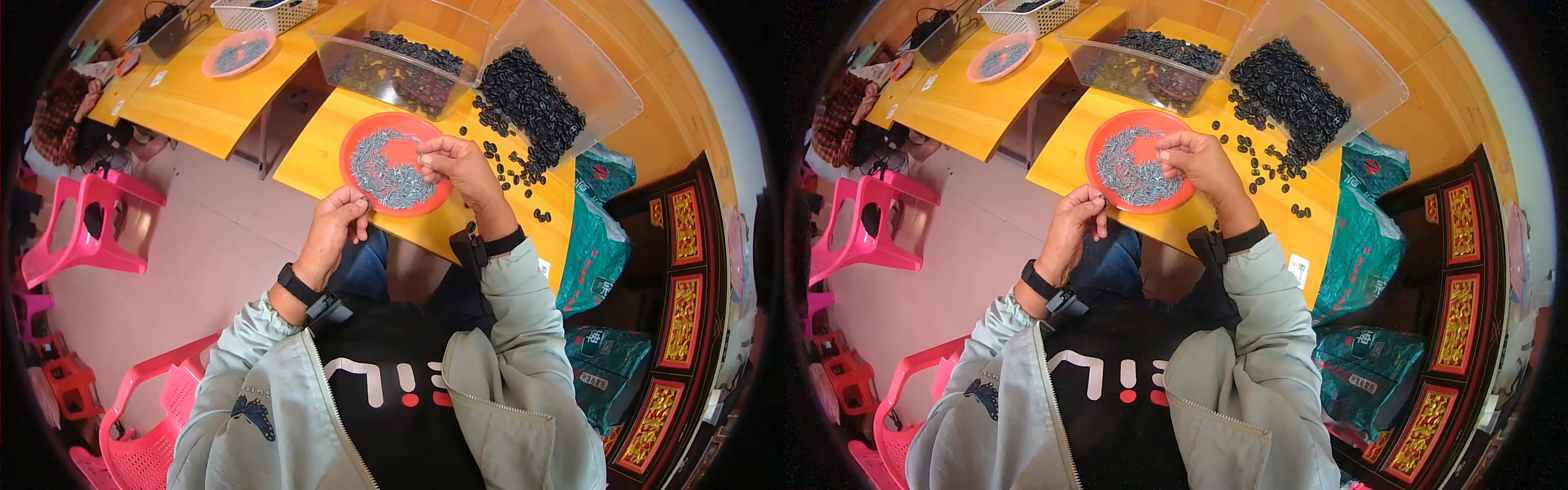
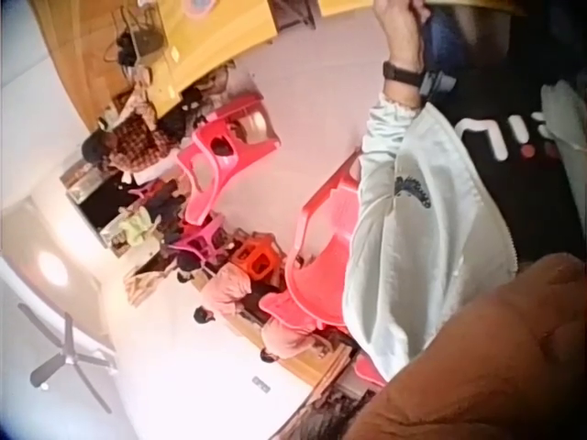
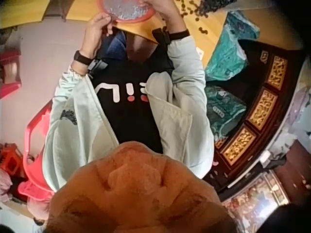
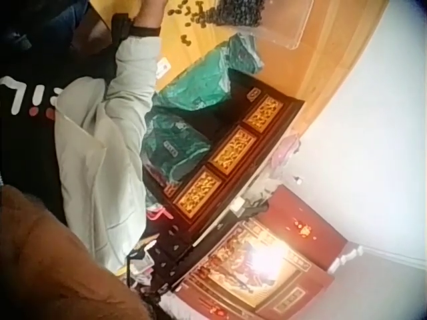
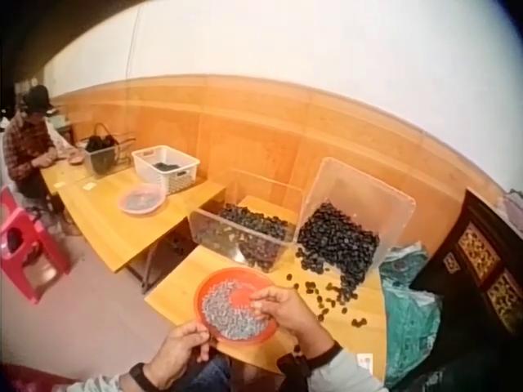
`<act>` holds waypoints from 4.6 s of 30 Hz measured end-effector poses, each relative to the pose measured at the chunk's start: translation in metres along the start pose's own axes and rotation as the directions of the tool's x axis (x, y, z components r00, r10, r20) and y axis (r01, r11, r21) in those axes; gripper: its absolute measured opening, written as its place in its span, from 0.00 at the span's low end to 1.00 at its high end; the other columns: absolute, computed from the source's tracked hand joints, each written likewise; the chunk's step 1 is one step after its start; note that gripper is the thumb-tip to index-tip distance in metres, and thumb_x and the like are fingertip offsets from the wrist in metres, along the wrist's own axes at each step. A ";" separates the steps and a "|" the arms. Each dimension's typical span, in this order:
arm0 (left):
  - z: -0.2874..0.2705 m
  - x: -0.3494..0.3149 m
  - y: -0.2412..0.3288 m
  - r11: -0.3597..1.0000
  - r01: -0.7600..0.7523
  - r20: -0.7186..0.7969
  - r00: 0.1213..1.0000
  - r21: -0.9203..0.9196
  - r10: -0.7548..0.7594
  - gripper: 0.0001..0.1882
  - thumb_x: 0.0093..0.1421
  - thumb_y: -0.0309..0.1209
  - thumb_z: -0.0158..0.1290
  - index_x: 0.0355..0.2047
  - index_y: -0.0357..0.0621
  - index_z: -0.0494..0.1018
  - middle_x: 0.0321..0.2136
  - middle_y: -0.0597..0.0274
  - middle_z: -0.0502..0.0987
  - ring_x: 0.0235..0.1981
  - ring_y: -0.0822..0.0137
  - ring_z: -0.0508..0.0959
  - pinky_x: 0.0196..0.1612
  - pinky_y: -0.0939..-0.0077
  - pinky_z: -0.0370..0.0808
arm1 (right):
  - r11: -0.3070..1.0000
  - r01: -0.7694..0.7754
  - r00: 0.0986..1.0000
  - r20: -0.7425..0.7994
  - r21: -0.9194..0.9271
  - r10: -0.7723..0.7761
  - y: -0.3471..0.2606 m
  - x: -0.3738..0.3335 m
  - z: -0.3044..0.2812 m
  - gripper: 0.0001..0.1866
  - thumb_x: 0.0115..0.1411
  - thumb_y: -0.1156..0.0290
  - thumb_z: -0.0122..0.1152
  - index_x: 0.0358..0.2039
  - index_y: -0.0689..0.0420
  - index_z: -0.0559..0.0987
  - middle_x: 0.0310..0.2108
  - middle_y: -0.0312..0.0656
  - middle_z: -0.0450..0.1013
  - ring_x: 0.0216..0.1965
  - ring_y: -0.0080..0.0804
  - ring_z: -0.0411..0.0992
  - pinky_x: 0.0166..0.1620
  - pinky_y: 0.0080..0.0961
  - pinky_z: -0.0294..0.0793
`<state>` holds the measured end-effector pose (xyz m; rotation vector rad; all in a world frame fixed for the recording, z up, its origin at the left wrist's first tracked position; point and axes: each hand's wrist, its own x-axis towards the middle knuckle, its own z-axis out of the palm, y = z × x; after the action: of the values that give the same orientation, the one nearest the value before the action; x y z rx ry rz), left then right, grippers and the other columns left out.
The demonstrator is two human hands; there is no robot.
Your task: Manually sorting small black hardware parts from a tray into plastic containers.
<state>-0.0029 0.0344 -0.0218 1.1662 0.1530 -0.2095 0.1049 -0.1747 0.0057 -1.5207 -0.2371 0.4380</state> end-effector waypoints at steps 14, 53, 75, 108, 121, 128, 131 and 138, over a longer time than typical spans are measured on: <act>0.016 0.006 0.005 0.999 -0.002 0.015 1.000 -0.050 0.003 0.06 0.60 0.29 0.45 0.26 0.44 0.67 0.16 0.68 0.69 0.14 0.77 0.68 0.18 0.87 0.63 | 0.993 0.087 0.991 -0.092 -0.075 -0.094 0.005 -0.028 0.016 0.07 0.58 0.71 0.55 0.32 0.62 0.76 0.25 0.34 0.73 0.24 0.16 0.68 0.30 0.12 0.68; 0.001 0.013 0.007 0.992 -0.092 -0.089 0.991 0.083 0.099 0.05 0.59 0.28 0.44 0.26 0.43 0.67 0.18 0.67 0.72 0.17 0.77 0.70 0.21 0.86 0.63 | 0.610 0.248 0.969 0.203 -0.753 -0.143 0.017 0.001 0.041 0.10 0.51 0.74 0.56 0.35 0.59 0.78 0.29 0.48 0.75 0.31 0.40 0.74 0.37 0.31 0.72; -0.014 0.027 -0.012 0.974 -0.131 0.063 0.991 0.186 0.121 0.06 0.59 0.25 0.43 0.29 0.38 0.70 0.28 0.63 0.75 0.28 0.74 0.73 0.35 0.80 0.71 | 0.684 0.177 0.960 0.278 -0.707 0.040 0.028 0.011 0.032 0.09 0.51 0.71 0.57 0.32 0.61 0.79 0.25 0.41 0.76 0.27 0.24 0.72 0.32 0.24 0.70; -0.024 0.028 -0.003 0.976 -0.153 -0.007 0.988 0.155 0.156 0.06 0.59 0.25 0.43 0.27 0.39 0.69 0.25 0.64 0.74 0.25 0.75 0.71 0.32 0.82 0.70 | 0.404 -0.212 0.835 -0.380 -0.890 -0.399 0.020 0.013 -0.034 0.15 0.53 0.62 0.59 0.34 0.61 0.76 0.24 0.44 0.74 0.29 0.38 0.73 0.33 0.31 0.71; -0.010 0.019 0.005 0.974 -0.200 0.074 0.979 0.105 0.192 0.06 0.59 0.27 0.43 0.29 0.39 0.68 0.34 0.56 0.76 0.29 0.73 0.73 0.38 0.80 0.70 | 0.973 -0.132 0.936 -0.348 -0.188 0.059 0.039 -0.003 -0.042 0.05 0.57 0.73 0.52 0.32 0.61 0.70 0.17 0.33 0.69 0.11 0.18 0.61 0.15 0.14 0.60; -0.014 0.016 0.008 0.977 -0.196 0.057 0.980 0.090 0.191 0.06 0.59 0.28 0.44 0.29 0.40 0.68 0.38 0.54 0.76 0.31 0.73 0.74 0.36 0.79 0.71 | 0.973 -0.057 0.919 -0.392 -0.222 -0.035 0.033 -0.009 -0.038 0.05 0.57 0.73 0.52 0.32 0.61 0.70 0.17 0.33 0.68 0.11 0.17 0.60 0.15 0.14 0.59; -0.010 0.015 0.010 0.972 -0.218 0.042 0.976 0.091 0.215 0.06 0.60 0.29 0.43 0.29 0.40 0.68 0.39 0.54 0.76 0.31 0.72 0.76 0.35 0.80 0.71 | 0.973 -0.075 0.920 -0.392 -0.219 -0.018 0.036 -0.008 -0.041 0.05 0.57 0.74 0.52 0.33 0.62 0.70 0.17 0.33 0.68 0.11 0.17 0.60 0.14 0.14 0.59; -0.013 0.014 0.011 0.960 -0.251 0.049 0.968 0.127 0.246 0.06 0.60 0.29 0.43 0.29 0.41 0.68 0.38 0.55 0.77 0.30 0.73 0.76 0.33 0.82 0.70 | 0.970 -0.084 0.933 -0.359 -0.230 -0.005 0.038 -0.010 -0.037 0.05 0.56 0.75 0.53 0.32 0.62 0.70 0.16 0.33 0.68 0.10 0.17 0.59 0.14 0.14 0.59</act>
<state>0.0130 0.0495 -0.0206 1.3015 -0.0382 -0.0164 0.1068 -0.2131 -0.0321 -1.8173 0.0287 0.1595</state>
